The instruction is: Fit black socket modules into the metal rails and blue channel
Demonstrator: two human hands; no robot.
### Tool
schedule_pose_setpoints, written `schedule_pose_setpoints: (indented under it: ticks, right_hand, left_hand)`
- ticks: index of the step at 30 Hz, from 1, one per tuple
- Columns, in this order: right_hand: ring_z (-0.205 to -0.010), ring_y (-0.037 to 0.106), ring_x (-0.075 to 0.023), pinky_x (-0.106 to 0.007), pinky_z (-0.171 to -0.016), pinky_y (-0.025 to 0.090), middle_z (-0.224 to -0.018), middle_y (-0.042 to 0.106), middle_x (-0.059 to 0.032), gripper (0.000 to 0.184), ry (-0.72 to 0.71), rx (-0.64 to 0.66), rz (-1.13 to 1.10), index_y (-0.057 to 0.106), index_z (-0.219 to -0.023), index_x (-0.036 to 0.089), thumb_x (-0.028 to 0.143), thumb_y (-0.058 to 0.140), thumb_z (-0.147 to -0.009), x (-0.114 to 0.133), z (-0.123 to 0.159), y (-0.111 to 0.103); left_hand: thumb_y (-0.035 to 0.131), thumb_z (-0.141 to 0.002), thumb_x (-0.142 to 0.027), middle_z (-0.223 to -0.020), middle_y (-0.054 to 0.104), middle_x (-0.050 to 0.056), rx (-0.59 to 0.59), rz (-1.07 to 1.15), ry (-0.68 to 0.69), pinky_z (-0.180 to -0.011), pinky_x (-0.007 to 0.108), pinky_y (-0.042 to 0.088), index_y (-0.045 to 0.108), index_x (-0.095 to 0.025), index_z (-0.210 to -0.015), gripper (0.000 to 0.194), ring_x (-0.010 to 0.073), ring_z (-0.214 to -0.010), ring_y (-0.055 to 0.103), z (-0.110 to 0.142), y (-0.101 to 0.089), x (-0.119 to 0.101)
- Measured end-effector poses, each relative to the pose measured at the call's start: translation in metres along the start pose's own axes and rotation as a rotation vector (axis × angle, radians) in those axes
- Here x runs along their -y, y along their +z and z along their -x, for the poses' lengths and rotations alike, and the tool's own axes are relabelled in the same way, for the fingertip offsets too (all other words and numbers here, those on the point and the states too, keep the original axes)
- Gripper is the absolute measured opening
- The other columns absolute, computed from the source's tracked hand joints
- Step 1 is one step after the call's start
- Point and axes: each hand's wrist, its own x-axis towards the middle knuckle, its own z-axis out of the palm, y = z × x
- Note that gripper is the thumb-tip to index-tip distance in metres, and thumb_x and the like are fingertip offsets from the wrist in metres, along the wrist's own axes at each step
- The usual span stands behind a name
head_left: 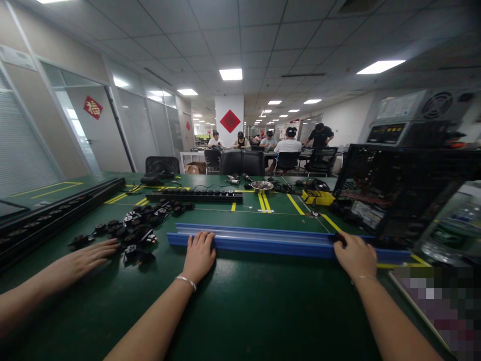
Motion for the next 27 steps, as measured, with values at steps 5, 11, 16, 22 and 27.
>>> schedule_pose_setpoints:
  ticks: [5, 11, 16, 22, 27]
  right_hand:
    - [-0.107, 0.052, -0.0232, -0.042, -0.099, 0.03, -0.116, 0.058, -0.0102, 0.046, -0.031, -0.011, 0.007, 0.057, -0.118, 0.019, 0.03, 0.031, -0.081, 0.008, 0.001, 0.001]
    - [-0.104, 0.054, -0.023, -0.041, -0.096, 0.034, -0.112, 0.061, -0.01, 0.044, -0.099, -0.022, -0.007, 0.059, -0.115, 0.018, 0.029, 0.035, -0.079, 0.015, 0.002, -0.001]
    - [-0.102, 0.055, -0.0218, -0.04, -0.095, 0.035, -0.11, 0.063, -0.009, 0.042, -0.144, -0.064, -0.016, 0.061, -0.111, 0.018, 0.026, 0.037, -0.078, 0.022, 0.006, -0.001]
    - [-0.097, 0.057, -0.0217, -0.036, -0.09, 0.041, -0.105, 0.064, -0.0096, 0.042, -0.213, -0.069, -0.034, 0.062, -0.11, 0.015, 0.024, 0.039, -0.077, 0.026, 0.006, 0.0]
    - [-0.093, 0.058, -0.0222, -0.034, -0.083, 0.045, -0.105, 0.063, -0.0086, 0.042, -0.196, -0.058, -0.081, 0.062, -0.111, 0.018, 0.024, 0.04, -0.076, 0.033, 0.009, 0.001]
  left_hand:
    - [0.045, -0.077, -0.02, -0.123, 0.054, 0.008, -0.009, -0.017, -0.004, -0.106, 0.05, 0.023, 0.05, -0.021, -0.119, 0.042, 0.0251, -0.12, 0.041, 0.0, -0.001, -0.001]
    - [0.046, -0.077, -0.021, -0.123, 0.054, 0.007, -0.014, -0.026, -0.006, -0.105, 0.05, 0.023, 0.05, -0.021, -0.119, 0.043, 0.025, -0.12, 0.041, 0.0, -0.001, -0.002]
    - [0.046, -0.076, -0.02, -0.123, 0.054, 0.007, -0.009, -0.026, -0.007, -0.105, 0.049, 0.024, 0.05, -0.021, -0.119, 0.043, 0.025, -0.12, 0.041, 0.0, -0.002, -0.003]
    - [0.046, -0.076, -0.021, -0.123, 0.054, 0.008, -0.01, -0.023, -0.014, -0.106, 0.049, 0.023, 0.05, -0.02, -0.119, 0.043, 0.0244, -0.119, 0.041, 0.0, -0.003, -0.003]
    - [0.046, -0.076, -0.022, -0.123, 0.055, 0.007, -0.007, -0.029, -0.014, -0.105, 0.049, 0.023, 0.05, -0.021, -0.119, 0.043, 0.0245, -0.118, 0.042, 0.0, -0.004, -0.004]
